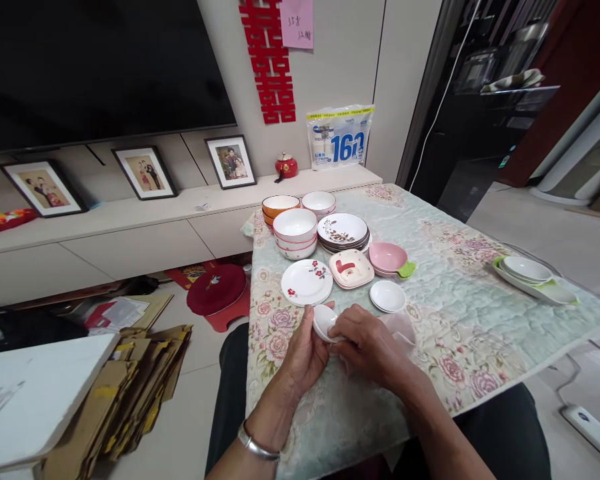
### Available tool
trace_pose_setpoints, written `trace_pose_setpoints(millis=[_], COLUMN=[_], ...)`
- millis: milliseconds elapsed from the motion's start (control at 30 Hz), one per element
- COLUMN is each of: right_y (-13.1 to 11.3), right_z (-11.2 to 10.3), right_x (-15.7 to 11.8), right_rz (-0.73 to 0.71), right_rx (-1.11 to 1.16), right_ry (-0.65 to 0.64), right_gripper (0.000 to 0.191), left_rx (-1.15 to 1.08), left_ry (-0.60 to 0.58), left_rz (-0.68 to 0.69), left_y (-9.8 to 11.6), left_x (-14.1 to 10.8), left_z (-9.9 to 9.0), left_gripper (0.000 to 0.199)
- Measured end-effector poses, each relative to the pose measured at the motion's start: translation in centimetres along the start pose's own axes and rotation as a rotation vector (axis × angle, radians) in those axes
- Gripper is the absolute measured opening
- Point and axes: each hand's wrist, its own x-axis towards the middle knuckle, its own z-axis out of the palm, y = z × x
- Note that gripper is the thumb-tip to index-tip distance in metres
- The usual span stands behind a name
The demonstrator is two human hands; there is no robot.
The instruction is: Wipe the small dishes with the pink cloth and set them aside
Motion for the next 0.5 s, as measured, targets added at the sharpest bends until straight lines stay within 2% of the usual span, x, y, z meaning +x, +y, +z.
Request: trace_pose_setpoints(millis=[167,267,400,500], right_y=[0.09,0.18,0.27,0.35], right_z=[0.3,0.32,0.27,0.38], right_x=[-0.09,-0.09,-0.06,-0.06], right_rz=[0.015,0.017,0.025,0.024], right_rx=[0.048,0.09,0.059,0.022], right_ry=[0.09,0.081,-0.003,-0.017], right_gripper=[0.006,0.005,0.009,0.01], left_rx=[0.125,0.165,0.056,0.01], left_ry=[-0.104,-0.096,-0.032,-0.031], left_rz=[0.136,0.17,0.065,-0.052], left_y=[-0.28,-0.38,-0.16,0.11], left_x=[-0.61,-0.69,-0.23,0.07], left_z=[0.21,0.15,0.12,0.29], left_gripper=[0.049,0.048,0.042,0.042])
